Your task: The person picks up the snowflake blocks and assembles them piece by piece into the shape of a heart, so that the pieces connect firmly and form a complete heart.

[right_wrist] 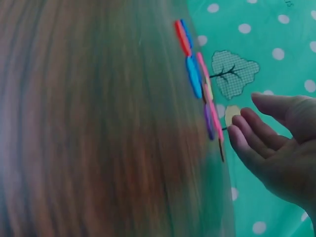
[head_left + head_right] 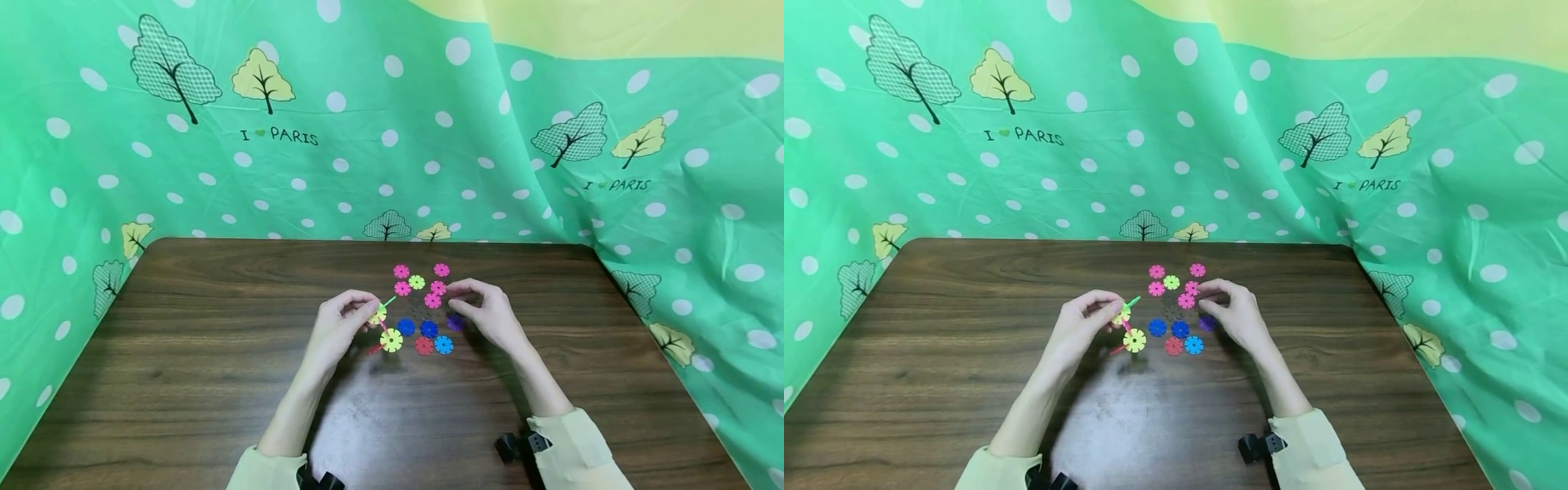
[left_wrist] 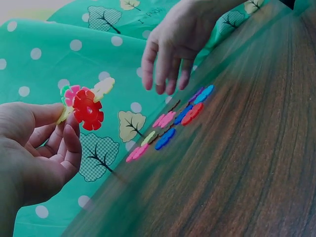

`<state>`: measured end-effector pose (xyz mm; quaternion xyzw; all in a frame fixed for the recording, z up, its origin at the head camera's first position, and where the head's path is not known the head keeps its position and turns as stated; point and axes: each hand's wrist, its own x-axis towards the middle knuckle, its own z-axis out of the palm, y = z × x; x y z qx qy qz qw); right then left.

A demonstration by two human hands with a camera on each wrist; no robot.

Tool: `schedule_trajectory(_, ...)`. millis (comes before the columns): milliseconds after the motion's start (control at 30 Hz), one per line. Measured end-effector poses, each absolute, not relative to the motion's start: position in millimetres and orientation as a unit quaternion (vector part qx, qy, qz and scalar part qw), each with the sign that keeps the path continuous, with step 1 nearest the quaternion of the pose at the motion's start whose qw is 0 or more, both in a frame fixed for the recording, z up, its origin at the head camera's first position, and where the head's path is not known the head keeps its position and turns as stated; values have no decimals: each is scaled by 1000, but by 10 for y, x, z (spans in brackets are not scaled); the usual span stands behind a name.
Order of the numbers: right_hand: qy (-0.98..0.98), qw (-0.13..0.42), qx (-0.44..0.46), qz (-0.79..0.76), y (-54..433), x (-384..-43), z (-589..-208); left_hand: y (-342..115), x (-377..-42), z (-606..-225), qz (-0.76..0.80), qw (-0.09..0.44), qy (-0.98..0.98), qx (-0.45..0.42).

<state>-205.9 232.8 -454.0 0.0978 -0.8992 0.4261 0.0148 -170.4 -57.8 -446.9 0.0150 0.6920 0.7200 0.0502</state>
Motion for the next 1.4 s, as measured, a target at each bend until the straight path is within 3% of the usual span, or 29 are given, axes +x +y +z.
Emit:
schedule_trajectory(433, -934, -45, 139, 327, 2456, -2022, -4626, -603, -1706, -4454, 720, 48, 692, 10)
schedule_trajectory(1400, -939, -56, 157, 301, 2619, -2109, -4686, -600, -1713, -4471, 716, 48, 696, 9)
